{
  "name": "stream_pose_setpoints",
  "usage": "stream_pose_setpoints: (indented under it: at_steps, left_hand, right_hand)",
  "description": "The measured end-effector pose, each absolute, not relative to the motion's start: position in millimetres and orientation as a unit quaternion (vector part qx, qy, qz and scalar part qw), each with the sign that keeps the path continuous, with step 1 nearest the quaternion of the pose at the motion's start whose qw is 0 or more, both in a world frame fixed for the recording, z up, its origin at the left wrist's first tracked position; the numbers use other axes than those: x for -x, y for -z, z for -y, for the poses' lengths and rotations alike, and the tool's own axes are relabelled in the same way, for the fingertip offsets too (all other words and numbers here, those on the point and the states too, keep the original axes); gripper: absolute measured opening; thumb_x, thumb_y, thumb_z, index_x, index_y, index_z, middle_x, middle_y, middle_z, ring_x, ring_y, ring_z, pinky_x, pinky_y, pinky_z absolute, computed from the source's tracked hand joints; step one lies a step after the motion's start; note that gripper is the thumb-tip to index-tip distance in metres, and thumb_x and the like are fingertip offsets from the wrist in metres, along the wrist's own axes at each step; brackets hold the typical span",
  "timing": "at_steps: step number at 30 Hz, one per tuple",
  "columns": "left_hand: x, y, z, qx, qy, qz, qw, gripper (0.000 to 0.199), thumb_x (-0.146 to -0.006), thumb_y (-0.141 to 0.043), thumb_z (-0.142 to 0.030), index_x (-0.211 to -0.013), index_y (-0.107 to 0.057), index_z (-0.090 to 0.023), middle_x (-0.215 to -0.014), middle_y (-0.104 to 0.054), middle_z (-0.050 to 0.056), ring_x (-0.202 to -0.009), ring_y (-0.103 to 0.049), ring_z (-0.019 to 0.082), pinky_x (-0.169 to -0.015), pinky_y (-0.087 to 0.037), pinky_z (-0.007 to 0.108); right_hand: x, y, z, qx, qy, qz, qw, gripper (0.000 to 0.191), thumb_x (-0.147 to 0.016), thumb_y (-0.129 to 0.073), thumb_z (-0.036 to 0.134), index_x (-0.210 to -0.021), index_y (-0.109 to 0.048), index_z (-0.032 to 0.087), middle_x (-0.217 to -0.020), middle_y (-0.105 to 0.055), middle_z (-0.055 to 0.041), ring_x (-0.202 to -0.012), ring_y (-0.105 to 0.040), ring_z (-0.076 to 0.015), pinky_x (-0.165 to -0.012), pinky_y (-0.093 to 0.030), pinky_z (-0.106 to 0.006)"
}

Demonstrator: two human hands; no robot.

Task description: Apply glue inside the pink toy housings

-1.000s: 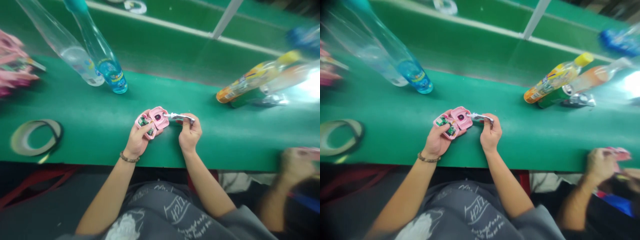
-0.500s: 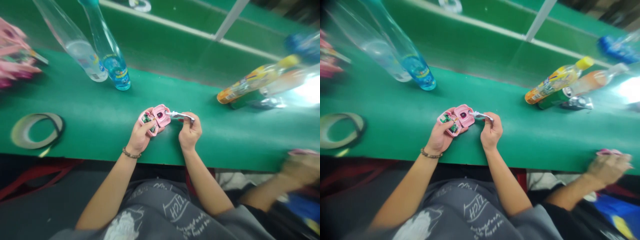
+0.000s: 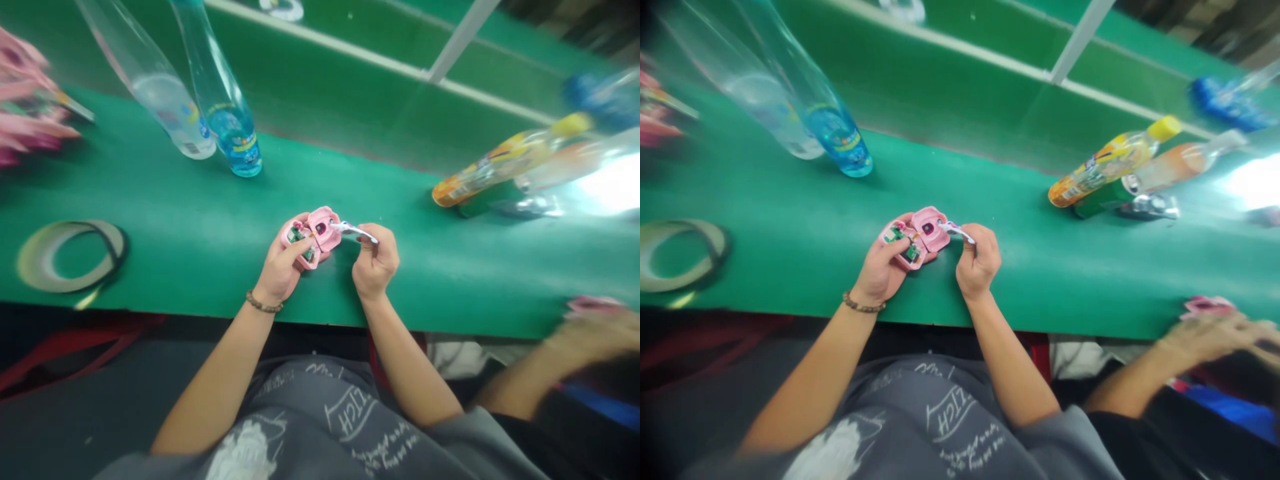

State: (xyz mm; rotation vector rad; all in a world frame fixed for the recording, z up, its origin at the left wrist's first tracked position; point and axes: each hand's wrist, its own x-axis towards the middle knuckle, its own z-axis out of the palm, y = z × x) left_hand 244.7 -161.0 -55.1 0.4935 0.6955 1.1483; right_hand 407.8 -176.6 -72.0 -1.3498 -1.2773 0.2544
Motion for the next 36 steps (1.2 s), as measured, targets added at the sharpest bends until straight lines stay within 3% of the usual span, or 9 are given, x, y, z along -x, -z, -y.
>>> stream_pose_setpoints:
  at_steps: [7, 10, 14, 18, 23, 25, 28, 31, 36]
  left_hand:
    - [-244, 58, 160, -0.225, -0.527, -0.314, 0.757, 0.043, -0.083, -0.070, -0.018, -0.125, -0.060, -0.024, -0.133, -0.062, 0.007, -0.129, -0.053, 0.035, -0.103, -0.049, 0.061]
    - [-244, 58, 159, -0.224, -0.516, -0.317, 0.764, 0.037, -0.089, -0.056, -0.009, -0.118, -0.064, -0.031, -0.133, -0.064, -0.001, -0.142, -0.036, 0.032, -0.108, -0.045, 0.055]
    - [-243, 59, 158, -0.176, -0.510, -0.285, 0.792, 0.050, -0.093, -0.033, -0.001, -0.106, -0.067, -0.035, -0.138, -0.056, -0.014, -0.146, -0.009, 0.022, -0.113, -0.038, 0.048]
    - [-241, 59, 158, -0.100, -0.507, -0.208, 0.830, 0.052, -0.097, -0.025, -0.007, -0.108, -0.067, -0.036, -0.136, -0.058, -0.013, -0.145, -0.003, 0.019, -0.112, -0.038, 0.048]
    - [-238, 53, 156, -0.144, -0.478, -0.256, 0.828, 0.040, -0.102, -0.029, -0.031, -0.110, -0.067, -0.032, -0.127, -0.067, -0.002, -0.146, -0.019, 0.028, -0.101, -0.046, 0.054]
    - [-237, 51, 155, -0.165, -0.477, -0.292, 0.812, 0.041, -0.101, -0.028, -0.035, -0.109, -0.068, -0.031, -0.125, -0.068, 0.000, -0.144, -0.029, 0.031, -0.095, -0.049, 0.055]
    - [-237, 49, 155, -0.174, -0.488, -0.305, 0.799, 0.038, -0.100, -0.032, -0.034, -0.115, -0.067, -0.028, -0.125, -0.068, 0.004, -0.137, -0.043, 0.034, -0.091, -0.053, 0.054]
    - [-239, 48, 157, -0.177, -0.507, -0.299, 0.789, 0.033, -0.094, -0.048, -0.034, -0.121, -0.062, -0.021, -0.130, -0.064, 0.010, -0.125, -0.057, 0.037, -0.090, -0.055, 0.059]
    - [-240, 46, 158, -0.161, -0.513, -0.297, 0.789, 0.042, -0.090, -0.050, -0.030, -0.130, -0.057, -0.019, -0.135, -0.059, 0.013, -0.113, -0.064, 0.035, -0.095, -0.052, 0.061]
  right_hand:
    - [-409, 72, 176, 0.564, -0.082, 0.569, 0.593, 0.017, -0.096, -0.051, 0.029, -0.097, -0.068, 0.025, -0.100, -0.069, -0.0064, -0.098, -0.063, -0.0211, -0.096, -0.050, -0.041]
    - [-410, 72, 176, 0.571, -0.082, 0.578, 0.577, 0.019, -0.095, -0.050, 0.031, -0.098, -0.068, 0.026, -0.102, -0.069, -0.0069, -0.100, -0.063, -0.0219, -0.098, -0.050, -0.042]
    - [-411, 70, 178, 0.599, -0.078, 0.542, 0.585, 0.018, -0.094, -0.052, 0.035, -0.097, -0.068, 0.027, -0.102, -0.069, -0.0063, -0.102, -0.063, -0.0230, -0.100, -0.051, -0.044]
    - [-410, 65, 178, 0.596, -0.138, 0.440, 0.658, 0.014, -0.093, -0.053, 0.038, -0.098, -0.065, 0.031, -0.103, -0.066, -0.0011, -0.092, -0.065, -0.0191, -0.083, -0.058, -0.039]
    - [-403, 60, 174, 0.548, -0.308, 0.359, 0.690, 0.009, -0.093, -0.054, 0.041, -0.099, -0.058, 0.035, -0.097, -0.064, 0.0014, -0.083, -0.067, -0.0164, -0.061, -0.058, -0.029]
    - [-397, 60, 174, 0.540, -0.319, 0.382, 0.679, 0.011, -0.093, -0.055, 0.042, -0.099, -0.058, 0.032, -0.093, -0.064, 0.0005, -0.074, -0.067, -0.0159, -0.055, -0.057, -0.028]
    - [-387, 60, 177, 0.541, -0.255, 0.445, 0.667, 0.013, -0.094, -0.056, 0.038, -0.098, -0.063, 0.027, -0.093, -0.067, -0.0012, -0.064, -0.064, -0.0144, -0.056, -0.057, -0.030]
    - [-380, 64, 181, 0.537, -0.217, 0.479, 0.659, 0.012, -0.094, -0.056, 0.033, -0.102, -0.065, 0.029, -0.098, -0.069, -0.0009, -0.066, -0.065, -0.0144, -0.064, -0.058, -0.032]
    - [-381, 71, 184, 0.542, -0.271, 0.450, 0.655, 0.012, -0.094, -0.056, 0.033, -0.100, -0.063, 0.025, -0.091, -0.069, -0.0009, -0.060, -0.066, -0.0134, -0.057, -0.058, -0.029]
